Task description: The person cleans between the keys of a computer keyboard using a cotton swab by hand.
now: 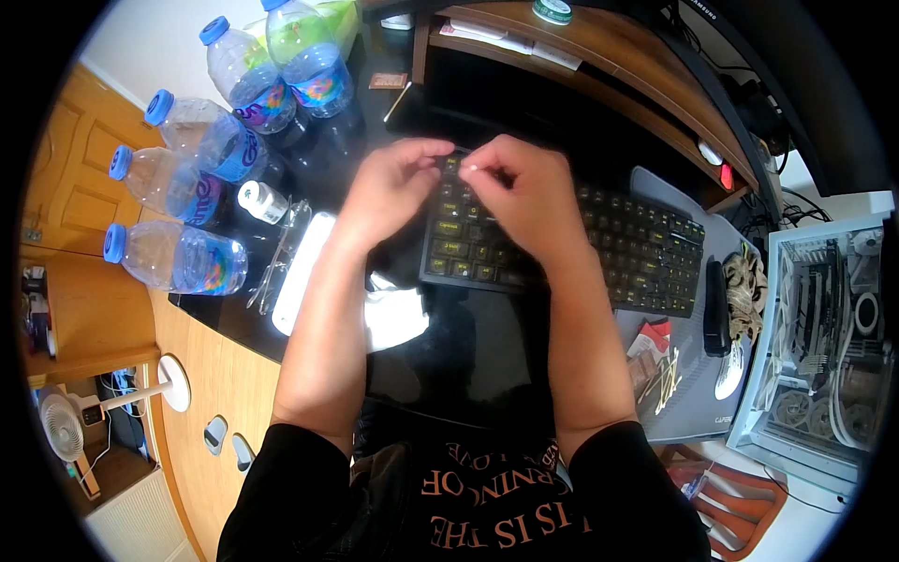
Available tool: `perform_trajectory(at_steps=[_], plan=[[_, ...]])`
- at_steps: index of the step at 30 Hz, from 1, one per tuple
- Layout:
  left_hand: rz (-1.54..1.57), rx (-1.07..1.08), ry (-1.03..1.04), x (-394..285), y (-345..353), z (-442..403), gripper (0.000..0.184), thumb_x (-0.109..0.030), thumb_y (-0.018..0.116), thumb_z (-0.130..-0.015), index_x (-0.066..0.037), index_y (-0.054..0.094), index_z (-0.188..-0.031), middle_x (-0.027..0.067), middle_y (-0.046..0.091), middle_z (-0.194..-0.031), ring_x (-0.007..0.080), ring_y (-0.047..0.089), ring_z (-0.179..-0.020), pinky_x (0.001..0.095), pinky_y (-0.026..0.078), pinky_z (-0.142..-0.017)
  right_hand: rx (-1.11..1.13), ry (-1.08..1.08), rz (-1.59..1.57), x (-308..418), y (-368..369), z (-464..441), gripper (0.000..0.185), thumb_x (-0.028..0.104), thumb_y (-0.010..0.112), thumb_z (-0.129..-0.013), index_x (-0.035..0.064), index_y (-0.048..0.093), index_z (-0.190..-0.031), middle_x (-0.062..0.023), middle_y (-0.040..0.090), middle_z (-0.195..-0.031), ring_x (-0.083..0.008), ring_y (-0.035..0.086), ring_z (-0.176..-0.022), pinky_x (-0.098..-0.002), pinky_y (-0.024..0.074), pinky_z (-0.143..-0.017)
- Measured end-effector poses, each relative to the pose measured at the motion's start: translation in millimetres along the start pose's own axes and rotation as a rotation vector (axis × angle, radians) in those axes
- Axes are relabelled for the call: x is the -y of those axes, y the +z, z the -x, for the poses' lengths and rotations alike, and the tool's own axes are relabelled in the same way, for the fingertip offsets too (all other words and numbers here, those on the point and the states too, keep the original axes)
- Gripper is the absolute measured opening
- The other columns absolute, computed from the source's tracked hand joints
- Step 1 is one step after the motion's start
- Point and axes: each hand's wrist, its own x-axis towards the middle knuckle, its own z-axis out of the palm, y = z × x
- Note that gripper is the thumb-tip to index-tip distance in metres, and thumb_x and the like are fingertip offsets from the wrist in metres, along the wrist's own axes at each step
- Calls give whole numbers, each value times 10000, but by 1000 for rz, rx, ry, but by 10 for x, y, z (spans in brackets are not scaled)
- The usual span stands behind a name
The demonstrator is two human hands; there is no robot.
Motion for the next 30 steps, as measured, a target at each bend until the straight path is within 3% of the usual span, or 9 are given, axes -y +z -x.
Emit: perform_trajectory(at_steps=[4,7,10,13,16,22,25,28,30], plan=[[21,2,-23,16,-1,-3,327,41,614,-956,-11,667,-1275,-9,663,-990,66,565,-917,230,476,-864,85,19,146,24,-86,2,95,94,735,-831,58,649,-814,-78,654,-724,-275,642,-729,-402,496,-707],[17,2,-33,44,-3,-8,327,39,614,-960,-12,666,-1279,-11,664,-973,60,567,-902,224,478,-851,-35,-111,200,-61,-2,-11,91,93,729,-830,73,643,-804,-73,654,-728,-280,644,-763,-408,487,-759],[23,1,-48,29,0,-3,325,39,612,-961,-14,668,-1277,-10,664,-964,58,568,-898,222,479,-843,-36,-98,166,-75,13,-9,94,96,725,-834,79,638,-803,-78,654,-735,-286,646,-778,-409,487,-770],[12,3,-58,10,-9,-2,323,34,610,-965,-16,668,-1278,-8,664,-961,58,568,-898,223,480,-839,67,-34,173,-14,-60,3,103,96,727,-832,78,632,-798,-81,666,-749,-284,648,-779,-411,487,-768],[26,11,-68,15,-12,1,321,25,608,-971,-16,664,-1284,-5,665,-964,57,569,-898,224,481,-841,-60,-113,148,-79,17,-22,120,91,732,-828,67,622,-787,-82,672,-741,-287,649,-763,-410,483,-762],[24,19,-90,-7,-23,-2,322,24,590,-979,-10,657,-1292,0,670,-977,60,576,-902,226,479,-856,54,44,-20,-69,-91,-10,125,83,730,-830,48,618,-786,-83,667,-710,-292,641,-697,-398,487,-722],[38,23,-92,6,-23,-5,324,28,576,-983,-7,655,-1295,1,671,-981,61,577,-903,223,478,-861,-60,-67,90,-89,-33,-25,125,82,725,-835,47,617,-784,-83,656,-698,-289,631,-680,-389,485,-704],[34,33,-109,-38,-33,4,328,26,568,-987,-6,651,-1303,1,671,-983,62,577,-901,221,478,-862,56,-23,114,-12,-80,-7,118,82,722,-836,49,619,-788,-81,642,-686,-285,622,-671,-382,483,-699],[41,36,-117,-44,-30,6,330,24,565,-989,-7,648,-1307,2,672,-983,62,578,-900,220,479,-861,-18,-46,136,-56,-30,-14,113,85,720,-839,51,623,-793,-83,636,-686,-284,621,-672,-383,482,-700]])
